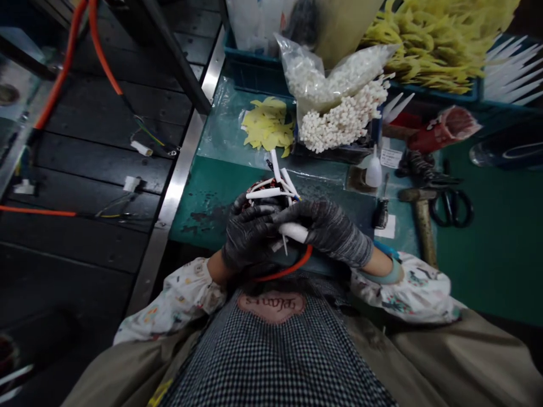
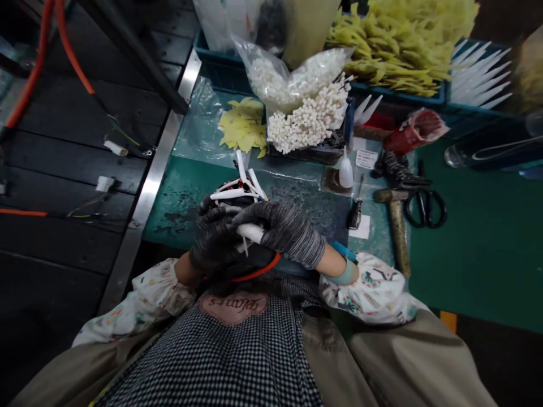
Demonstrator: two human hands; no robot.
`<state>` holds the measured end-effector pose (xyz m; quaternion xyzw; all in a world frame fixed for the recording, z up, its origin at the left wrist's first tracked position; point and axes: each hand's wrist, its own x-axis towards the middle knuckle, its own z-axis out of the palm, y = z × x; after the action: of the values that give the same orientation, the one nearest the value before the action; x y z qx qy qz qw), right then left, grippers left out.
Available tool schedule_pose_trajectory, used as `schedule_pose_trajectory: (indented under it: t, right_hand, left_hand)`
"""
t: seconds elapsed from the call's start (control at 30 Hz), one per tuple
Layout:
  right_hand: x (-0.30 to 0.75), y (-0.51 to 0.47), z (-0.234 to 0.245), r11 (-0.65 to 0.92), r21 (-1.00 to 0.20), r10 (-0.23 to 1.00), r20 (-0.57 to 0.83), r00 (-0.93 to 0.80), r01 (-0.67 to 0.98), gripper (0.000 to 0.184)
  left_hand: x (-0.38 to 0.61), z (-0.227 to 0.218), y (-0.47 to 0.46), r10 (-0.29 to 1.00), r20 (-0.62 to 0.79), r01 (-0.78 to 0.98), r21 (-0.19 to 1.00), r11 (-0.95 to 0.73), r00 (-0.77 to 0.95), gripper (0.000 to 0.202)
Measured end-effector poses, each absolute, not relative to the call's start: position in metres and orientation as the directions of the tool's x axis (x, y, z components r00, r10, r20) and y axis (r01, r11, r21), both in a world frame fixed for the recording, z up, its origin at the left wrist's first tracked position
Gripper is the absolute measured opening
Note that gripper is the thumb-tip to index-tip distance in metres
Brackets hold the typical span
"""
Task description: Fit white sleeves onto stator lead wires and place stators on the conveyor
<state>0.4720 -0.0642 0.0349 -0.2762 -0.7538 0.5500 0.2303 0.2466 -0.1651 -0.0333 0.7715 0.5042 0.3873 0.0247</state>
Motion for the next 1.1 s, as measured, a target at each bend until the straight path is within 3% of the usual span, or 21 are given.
schedule_pose_trajectory:
  t: [0.07, 0.33, 0.53, 0.6, 0.73, 0.83, 0.9, 1.0, 1.1]
  right_hand:
    - [0.474, -0.064, 0.032, 0.267, -0.939, 0.715, 0.043, -0.698, 0.216, 0.013]
    - [0.473, -0.070, 0.020, 0.370, -0.896, 0.744, 0.128, -0.655, 0.245, 0.015]
    - [0.485, -0.073, 0.009, 0.542, -0.839, 0.584, 0.341, -0.737, 0.041, 0.017]
    - [0.488, -0.073, 0.008, 0.496, -0.867, 0.623, 0.319, -0.714, 0.046, 0.017]
    - [0.483, -0.073, 0.015, 0.327, -0.925, 0.768, 0.140, -0.624, 0.195, 0.013]
    - [0.477, -0.073, 0.020, 0.289, -0.927, 0.784, 0.085, -0.615, 0.240, 0.015]
    - [0.476, -0.073, 0.019, 0.307, -0.920, 0.779, 0.097, -0.620, 0.242, 0.017]
    - [0.479, -0.075, 0.013, 0.414, -0.888, 0.733, 0.193, -0.653, 0.202, 0.019]
    - [0.488, -0.078, 0.001, 0.633, -0.771, 0.545, 0.384, -0.746, 0.066, 0.023]
  left_hand:
    - [0.246, -0.034, -0.166, 0.813, 0.551, 0.766, 0.434, -0.474, 0.191, 0.010]
    - [0.242, -0.042, -0.164, 0.828, 0.517, 0.777, 0.422, -0.467, 0.218, 0.010]
    - [0.244, -0.041, -0.165, 0.809, 0.552, 0.773, 0.418, -0.478, 0.202, 0.013]
    - [0.244, -0.045, -0.166, 0.808, 0.555, 0.781, 0.410, -0.471, 0.196, 0.009]
    - [0.241, -0.054, -0.169, 0.868, 0.451, 0.795, 0.441, -0.417, 0.205, 0.018]
    - [0.239, -0.056, -0.169, 0.894, 0.398, 0.806, 0.450, -0.385, 0.204, 0.020]
    - [0.240, -0.054, -0.169, 0.871, 0.447, 0.804, 0.431, -0.411, 0.205, 0.018]
    - [0.242, -0.049, -0.168, 0.827, 0.524, 0.791, 0.409, -0.454, 0.204, 0.013]
    - [0.243, -0.044, -0.169, 0.858, 0.471, 0.797, 0.428, -0.427, 0.207, 0.014]
